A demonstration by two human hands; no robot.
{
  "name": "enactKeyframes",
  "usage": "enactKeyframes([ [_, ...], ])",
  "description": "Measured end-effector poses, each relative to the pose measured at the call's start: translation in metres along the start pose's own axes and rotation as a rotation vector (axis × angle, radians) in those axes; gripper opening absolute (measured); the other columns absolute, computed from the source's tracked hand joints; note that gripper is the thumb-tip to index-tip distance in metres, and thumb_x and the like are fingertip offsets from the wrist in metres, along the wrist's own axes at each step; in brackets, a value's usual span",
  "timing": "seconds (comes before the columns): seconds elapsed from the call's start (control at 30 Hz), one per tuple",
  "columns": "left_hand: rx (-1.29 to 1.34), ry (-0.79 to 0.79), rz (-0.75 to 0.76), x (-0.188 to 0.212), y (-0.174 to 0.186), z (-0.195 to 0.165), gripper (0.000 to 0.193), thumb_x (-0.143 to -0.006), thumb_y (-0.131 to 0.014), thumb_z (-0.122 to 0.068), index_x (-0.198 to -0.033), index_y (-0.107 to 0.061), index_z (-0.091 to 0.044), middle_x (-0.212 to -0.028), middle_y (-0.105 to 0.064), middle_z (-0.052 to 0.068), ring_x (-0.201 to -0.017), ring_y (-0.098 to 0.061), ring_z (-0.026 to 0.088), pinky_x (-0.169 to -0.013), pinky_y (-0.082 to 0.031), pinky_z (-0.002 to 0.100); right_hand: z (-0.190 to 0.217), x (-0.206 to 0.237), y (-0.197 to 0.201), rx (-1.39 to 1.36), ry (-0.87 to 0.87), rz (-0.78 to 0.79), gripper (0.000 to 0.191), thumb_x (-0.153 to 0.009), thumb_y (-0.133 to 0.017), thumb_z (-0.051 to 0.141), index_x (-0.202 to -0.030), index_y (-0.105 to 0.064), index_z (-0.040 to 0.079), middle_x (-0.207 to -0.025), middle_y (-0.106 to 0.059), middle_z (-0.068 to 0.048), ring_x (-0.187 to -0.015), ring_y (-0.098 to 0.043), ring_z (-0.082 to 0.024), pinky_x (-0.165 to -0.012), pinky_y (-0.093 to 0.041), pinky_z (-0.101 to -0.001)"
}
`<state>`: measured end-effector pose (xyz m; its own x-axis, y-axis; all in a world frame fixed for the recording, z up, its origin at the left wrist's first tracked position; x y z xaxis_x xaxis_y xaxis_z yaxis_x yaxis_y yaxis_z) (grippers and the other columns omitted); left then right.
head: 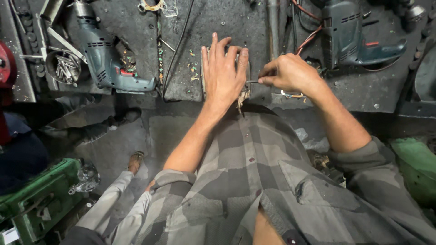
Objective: The person holds a small metal blade against a spinning bench grinder, producing sparks while grinding its edge. They then carry the blade to a workbench and use it to scrape gasket residue and debris from an engine cylinder head, working around its surfaces and openings by hand.
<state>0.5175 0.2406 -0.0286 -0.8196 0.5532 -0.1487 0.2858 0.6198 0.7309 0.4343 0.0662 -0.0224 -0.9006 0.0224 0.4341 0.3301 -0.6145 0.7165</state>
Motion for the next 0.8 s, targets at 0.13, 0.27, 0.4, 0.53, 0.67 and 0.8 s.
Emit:
enactKeyframes([
  [0.13, -0.004, 0.011, 0.008, 0.001, -0.001, 0.003, 0.033, -0.108, -0.053, -0.036, -0.114, -0.069, -0.008, -0.142, -0.056, 0.019, -0.15, -0.035, 0.042, -0.125, -0.019, 0.062, -0.002, 0.007, -0.007, -0.07, -0.08, -0.027, 0.025, -0.085, -0.08, 0.032, -0.102, -0.081, 0.013, -0.082, -0.075, -0.016, -0.076, -0.074, -0.034, -0.075, -0.056, -0.0431],
  [0.27, 0.046, 0.026, -0.008, 0.001, -0.001, 0.006, 0.038, -0.109, -0.052, -0.037, -0.126, -0.061, -0.005, -0.141, -0.058, 0.015, -0.151, -0.037, 0.04, -0.126, -0.02, 0.06, 0.002, 0.01, -0.015, -0.046, -0.165, -0.055, 0.024, -0.085, -0.081, 0.032, -0.101, -0.081, 0.015, -0.081, -0.074, -0.016, -0.074, -0.072, -0.035, -0.073, -0.056, -0.0441],
  [0.4, 0.044, 0.005, -0.012, 0.001, -0.002, 0.004, 0.041, -0.11, -0.051, -0.037, -0.132, -0.056, -0.003, -0.142, -0.058, 0.015, -0.151, -0.038, 0.039, -0.127, -0.02, 0.059, 0.01, 0.013, -0.01, 0.066, 0.038, -0.238, 0.021, -0.083, -0.081, 0.027, -0.099, -0.082, 0.013, -0.089, -0.075, -0.014, -0.081, -0.07, -0.037, -0.072, -0.054, -0.048],
  [0.53, 0.017, -0.005, -0.014, 0.001, -0.003, 0.002, 0.04, -0.109, -0.052, -0.038, -0.129, -0.059, -0.005, -0.141, -0.058, 0.015, -0.149, -0.039, 0.038, -0.125, -0.021, 0.059, 0.015, 0.018, -0.004, 0.245, 0.248, -0.187, 0.018, -0.09, -0.078, 0.024, -0.101, -0.08, 0.01, -0.088, -0.073, -0.014, -0.086, -0.07, -0.037, -0.072, -0.055, -0.0483],
  [0.67, 0.004, -0.014, -0.023, 0.003, -0.002, 0.001, 0.038, -0.109, -0.052, -0.038, -0.127, -0.06, -0.006, -0.14, -0.059, 0.016, -0.148, -0.039, 0.039, -0.125, -0.021, 0.059, 0.016, 0.013, 0.003, 0.147, 0.126, -0.054, 0.021, -0.088, -0.077, 0.026, -0.104, -0.08, 0.013, -0.088, -0.074, -0.017, -0.083, -0.07, -0.04, -0.075, -0.056, -0.0492],
  [0.8, -0.005, -0.013, -0.016, 0.004, -0.005, -0.001, 0.038, -0.109, -0.052, -0.038, -0.127, -0.061, -0.006, -0.14, -0.059, 0.016, -0.148, -0.04, 0.038, -0.125, -0.022, 0.059, 0.017, 0.004, 0.008, 0.19, 0.049, 0.051, 0.022, -0.086, -0.076, 0.026, -0.106, -0.081, 0.018, -0.086, -0.074, -0.019, -0.081, -0.069, -0.042, -0.075, -0.056, -0.0514],
])
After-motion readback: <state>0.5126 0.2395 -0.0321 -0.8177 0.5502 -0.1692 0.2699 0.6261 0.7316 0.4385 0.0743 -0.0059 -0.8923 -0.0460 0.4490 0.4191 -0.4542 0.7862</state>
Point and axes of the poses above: each hand's wrist, its own x-axis away from the middle knuckle, its own y-axis out of the back of the hand, z = x × y, the point moved 3 cm from there along -x, towards the middle knuckle
